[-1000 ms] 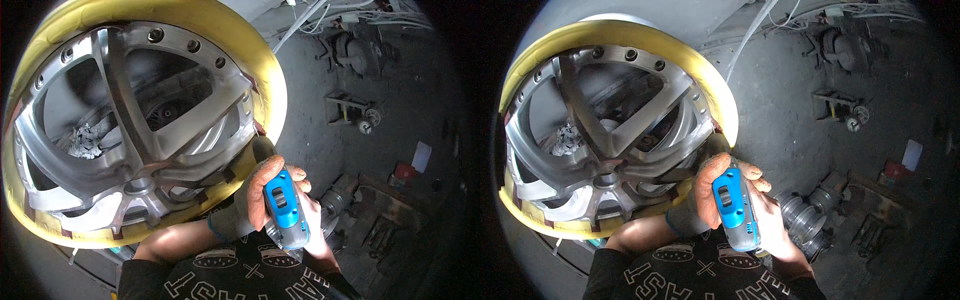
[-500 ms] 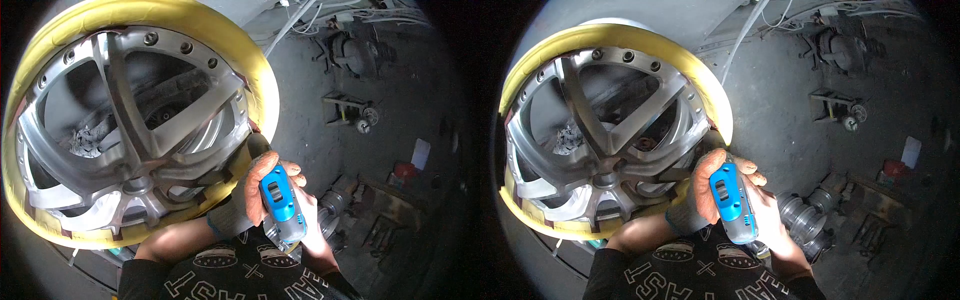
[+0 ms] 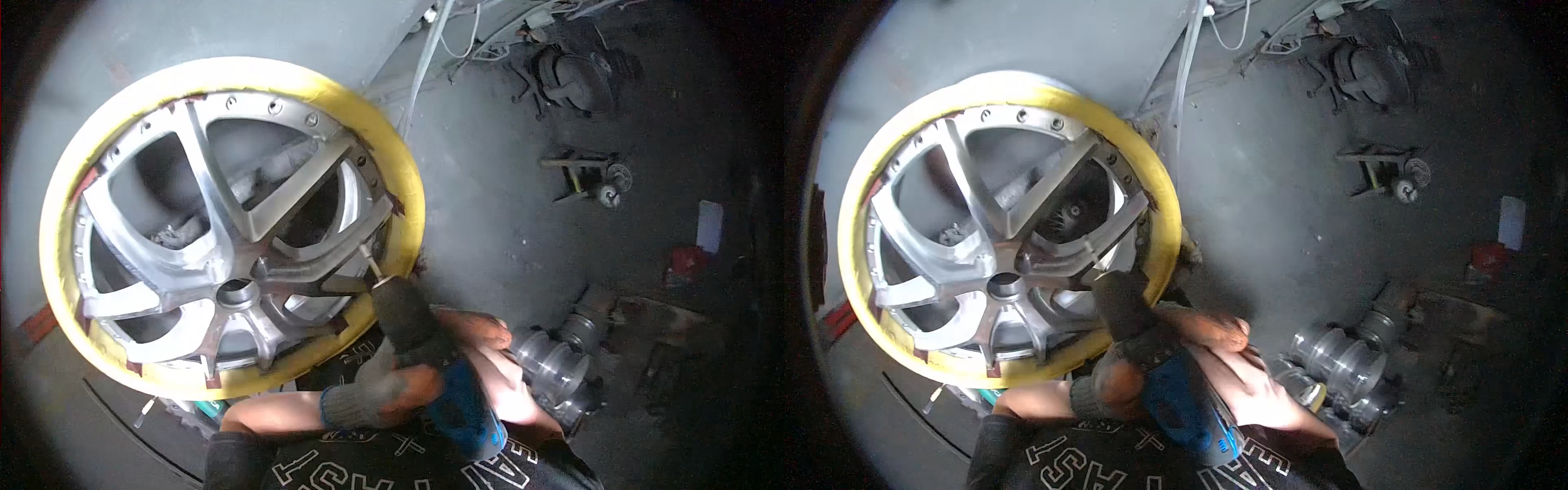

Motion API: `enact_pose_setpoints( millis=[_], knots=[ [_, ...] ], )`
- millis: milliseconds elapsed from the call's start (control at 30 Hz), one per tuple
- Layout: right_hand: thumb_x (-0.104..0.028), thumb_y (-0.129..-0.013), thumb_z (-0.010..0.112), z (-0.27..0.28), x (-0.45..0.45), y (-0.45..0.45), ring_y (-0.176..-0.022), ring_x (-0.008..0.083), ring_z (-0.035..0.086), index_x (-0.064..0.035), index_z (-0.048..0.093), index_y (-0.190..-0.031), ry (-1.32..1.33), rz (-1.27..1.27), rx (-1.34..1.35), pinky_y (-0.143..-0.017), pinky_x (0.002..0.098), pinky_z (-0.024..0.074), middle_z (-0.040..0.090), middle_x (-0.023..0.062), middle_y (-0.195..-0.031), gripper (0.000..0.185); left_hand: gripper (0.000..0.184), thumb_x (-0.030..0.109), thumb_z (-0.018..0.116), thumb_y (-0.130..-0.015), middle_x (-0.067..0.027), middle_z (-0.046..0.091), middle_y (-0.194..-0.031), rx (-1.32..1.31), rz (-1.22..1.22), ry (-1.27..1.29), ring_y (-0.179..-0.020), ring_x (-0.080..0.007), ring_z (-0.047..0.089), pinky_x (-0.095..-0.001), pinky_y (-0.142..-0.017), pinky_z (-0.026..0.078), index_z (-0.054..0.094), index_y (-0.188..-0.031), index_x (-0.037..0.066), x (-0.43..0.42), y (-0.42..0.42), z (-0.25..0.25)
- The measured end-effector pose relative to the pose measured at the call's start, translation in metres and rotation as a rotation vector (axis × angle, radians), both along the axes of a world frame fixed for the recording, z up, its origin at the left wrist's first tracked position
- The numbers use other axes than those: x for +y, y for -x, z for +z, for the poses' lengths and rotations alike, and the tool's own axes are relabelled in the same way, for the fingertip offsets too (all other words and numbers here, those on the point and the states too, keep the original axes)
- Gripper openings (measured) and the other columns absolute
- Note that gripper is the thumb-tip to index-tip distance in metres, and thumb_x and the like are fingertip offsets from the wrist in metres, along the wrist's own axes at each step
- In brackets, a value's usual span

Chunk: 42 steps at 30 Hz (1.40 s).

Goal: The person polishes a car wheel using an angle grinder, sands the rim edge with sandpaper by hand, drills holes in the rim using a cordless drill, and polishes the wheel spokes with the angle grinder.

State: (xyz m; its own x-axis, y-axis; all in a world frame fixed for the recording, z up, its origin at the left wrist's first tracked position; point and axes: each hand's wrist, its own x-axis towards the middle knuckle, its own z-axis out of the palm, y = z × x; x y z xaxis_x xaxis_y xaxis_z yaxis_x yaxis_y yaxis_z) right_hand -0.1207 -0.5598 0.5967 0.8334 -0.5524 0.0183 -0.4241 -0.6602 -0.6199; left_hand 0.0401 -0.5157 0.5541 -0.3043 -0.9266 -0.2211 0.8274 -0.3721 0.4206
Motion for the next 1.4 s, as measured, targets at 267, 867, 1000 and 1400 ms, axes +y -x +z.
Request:
enact_pose_setpoints(
  millis=[267,867,1000,1400],
  knots=[
    [-0.010,-0.083,0.062,-0.028,-0.005,-0.010,-0.098,0.0342,0.065,0.0074,0.047,-0.129,-0.402,0.176,-0.364,-0.083,0.0377,0.0528,0.060,0.0251,-0.111,0.051,0.097,0.030,0.086,-0.064,-0.0127,0.049,-0.129,0.381,0.122,-0.519,-0.118,-0.0197,0.051,-0.0351,-0.099,0.044,0.030,-0.140,0.004,0.065,-0.001,-0.024],
    [-0.012,-0.070,0.078,-0.065,0.023,0.040,-0.096,0.0314,0.064,0.0024,0.057,-0.114,-0.773,0.874,-0.486,-0.084,0.0375,0.0515,0.063,0.0175,-0.106,0.051,0.106,0.058,0.073,-0.073,-0.0183,0.039,-0.143,-0.481,0.918,-0.208,-0.130,-0.0249,0.041,-0.0399,-0.108,0.034,0.019,-0.148,0.007,0.144,0.156,0.024],
    [-0.017,-0.072,0.077,-0.076,0.048,0.036,-0.101,0.0310,0.064,-0.0009,0.058,-0.117,-0.817,0.997,-0.414,-0.089,0.0379,0.0497,0.063,0.0164,-0.112,0.051,0.104,0.047,0.076,-0.076,-0.0156,0.042,-0.140,-0.467,1.114,-0.235,-0.127,-0.0222,0.043,-0.0382,-0.108,0.033,0.016,-0.150,0.006,0.174,0.171,0.023],
    [-0.015,-0.054,0.068,-0.077,0.243,-0.006,-0.069,0.0295,0.066,0.0050,0.048,-0.123,-2.049,0.813,0.242,-0.068,0.0424,0.0571,0.066,0.0193,-0.093,0.074,0.071,0.036,0.069,-0.085,-0.0188,0.057,-0.110,-1.571,1.102,-0.597,-0.101,-0.0265,0.058,-0.0380,-0.083,0.046,0.040,-0.133,-0.008,0.377,0.215,0.028]
  ],
)
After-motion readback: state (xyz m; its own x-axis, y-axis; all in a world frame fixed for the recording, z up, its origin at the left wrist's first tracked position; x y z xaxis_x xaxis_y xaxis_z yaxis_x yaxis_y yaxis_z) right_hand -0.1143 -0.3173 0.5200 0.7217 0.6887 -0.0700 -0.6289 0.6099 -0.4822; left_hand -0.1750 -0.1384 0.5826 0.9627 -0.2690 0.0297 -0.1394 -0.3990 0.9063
